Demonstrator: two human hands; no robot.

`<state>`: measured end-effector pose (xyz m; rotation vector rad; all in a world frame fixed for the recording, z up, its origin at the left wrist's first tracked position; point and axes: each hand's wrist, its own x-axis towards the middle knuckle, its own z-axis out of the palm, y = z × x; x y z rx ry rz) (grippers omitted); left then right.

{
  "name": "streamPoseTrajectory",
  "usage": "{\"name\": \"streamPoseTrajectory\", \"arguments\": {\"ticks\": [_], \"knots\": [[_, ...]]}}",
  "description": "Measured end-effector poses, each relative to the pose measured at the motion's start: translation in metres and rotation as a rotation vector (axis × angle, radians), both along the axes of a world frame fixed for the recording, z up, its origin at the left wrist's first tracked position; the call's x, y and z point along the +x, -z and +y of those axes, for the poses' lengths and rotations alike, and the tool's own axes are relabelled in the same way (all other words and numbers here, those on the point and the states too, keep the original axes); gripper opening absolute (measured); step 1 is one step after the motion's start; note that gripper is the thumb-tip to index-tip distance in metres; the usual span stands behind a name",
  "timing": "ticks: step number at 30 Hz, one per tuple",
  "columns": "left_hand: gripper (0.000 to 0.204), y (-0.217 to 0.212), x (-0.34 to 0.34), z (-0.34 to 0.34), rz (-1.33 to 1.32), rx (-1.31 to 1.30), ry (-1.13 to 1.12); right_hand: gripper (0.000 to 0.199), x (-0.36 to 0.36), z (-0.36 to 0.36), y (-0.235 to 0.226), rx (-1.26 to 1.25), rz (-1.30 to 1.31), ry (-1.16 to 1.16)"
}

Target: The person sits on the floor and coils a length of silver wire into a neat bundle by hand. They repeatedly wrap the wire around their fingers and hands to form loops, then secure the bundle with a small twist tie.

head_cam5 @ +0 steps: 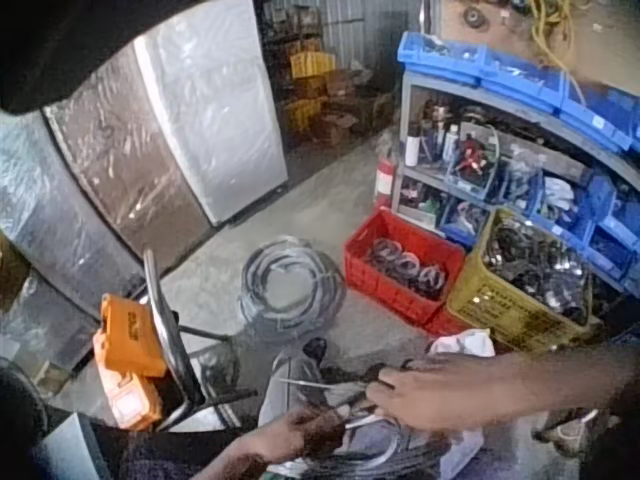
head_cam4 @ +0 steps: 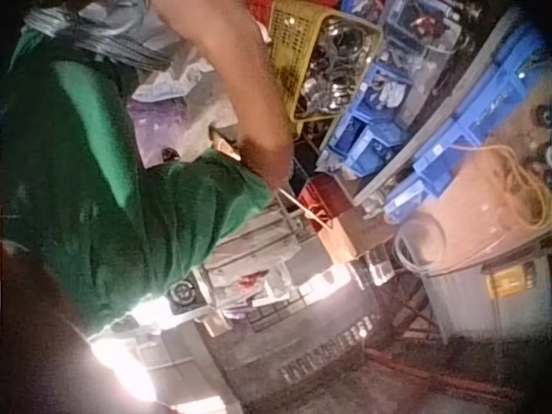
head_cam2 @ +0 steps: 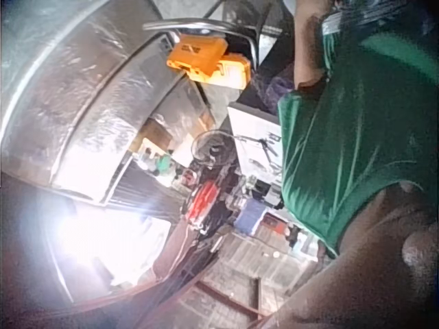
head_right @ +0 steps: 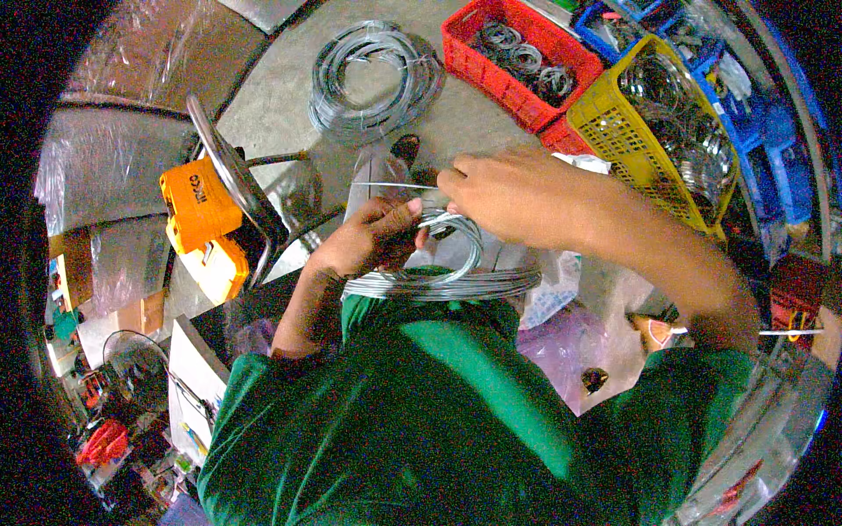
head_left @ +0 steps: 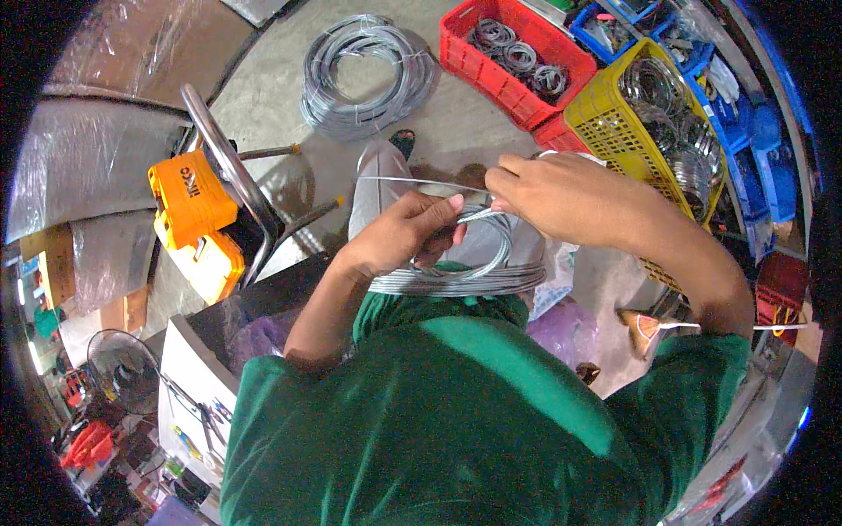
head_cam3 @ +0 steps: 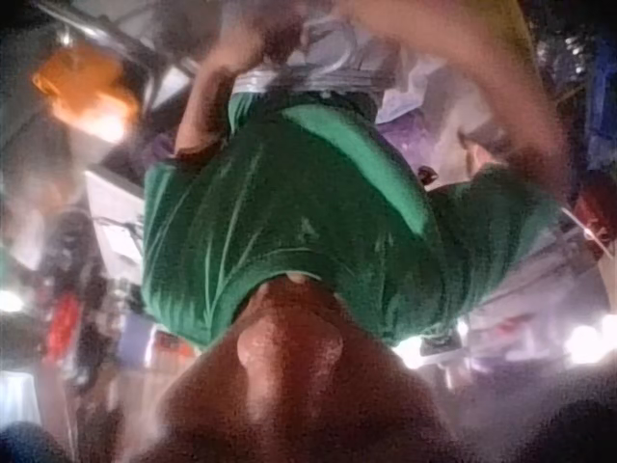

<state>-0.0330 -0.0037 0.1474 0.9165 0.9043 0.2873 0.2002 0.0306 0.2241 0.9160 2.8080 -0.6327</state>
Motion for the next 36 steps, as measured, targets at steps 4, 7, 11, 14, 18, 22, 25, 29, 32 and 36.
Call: {"name": "streamPoseTrajectory", "arguments": {"ticks": [4,7,11,14,18,22,25,29,32,36], "knots": [[0.050,-0.001,0.002,-0.006,0.002,0.020,0.035,0.030,0.005,-0.006,-0.004,0.003,-0.056,-0.036],[0.051,-0.002,-0.001,-0.010,-0.058,-0.009,0.034,0.034,0.009,-0.007,-0.004,-0.034,0.049,-0.030],[0.051,-0.006,-0.002,-0.013,-0.080,0.047,0.072,0.038,0.017,-0.012,-0.003,-0.082,0.134,-0.001],[0.050,-0.010,0.000,-0.017,-0.086,-0.013,0.036,0.037,0.022,-0.018,0.003,-0.005,0.149,0.015],[0.048,-0.015,0.003,-0.017,-0.073,-0.208,-0.041,0.024,0.024,-0.021,0.019,0.428,0.291,-0.070],[0.047,-0.017,0.003,-0.014,-0.180,-0.382,-0.123,0.022,0.022,-0.021,0.028,0.808,0.328,-0.228],[0.046,-0.015,0.005,-0.012,-0.173,-0.418,-0.143,0.021,0.018,-0.022,0.026,1.014,0.319,-0.239],[0.045,-0.010,0.005,-0.009,-0.218,-0.445,-0.230,0.018,0.018,-0.025,0.017,0.990,0.196,-0.142],[0.046,-0.008,0.004,-0.010,-0.180,-0.359,-0.198,0.018,0.015,-0.030,0.015,0.806,0.176,0.011],[0.048,-0.011,0.002,-0.023,-0.114,-0.205,-0.146,0.019,0.021,-0.029,0.011,0.778,0.181,-0.037]]}}
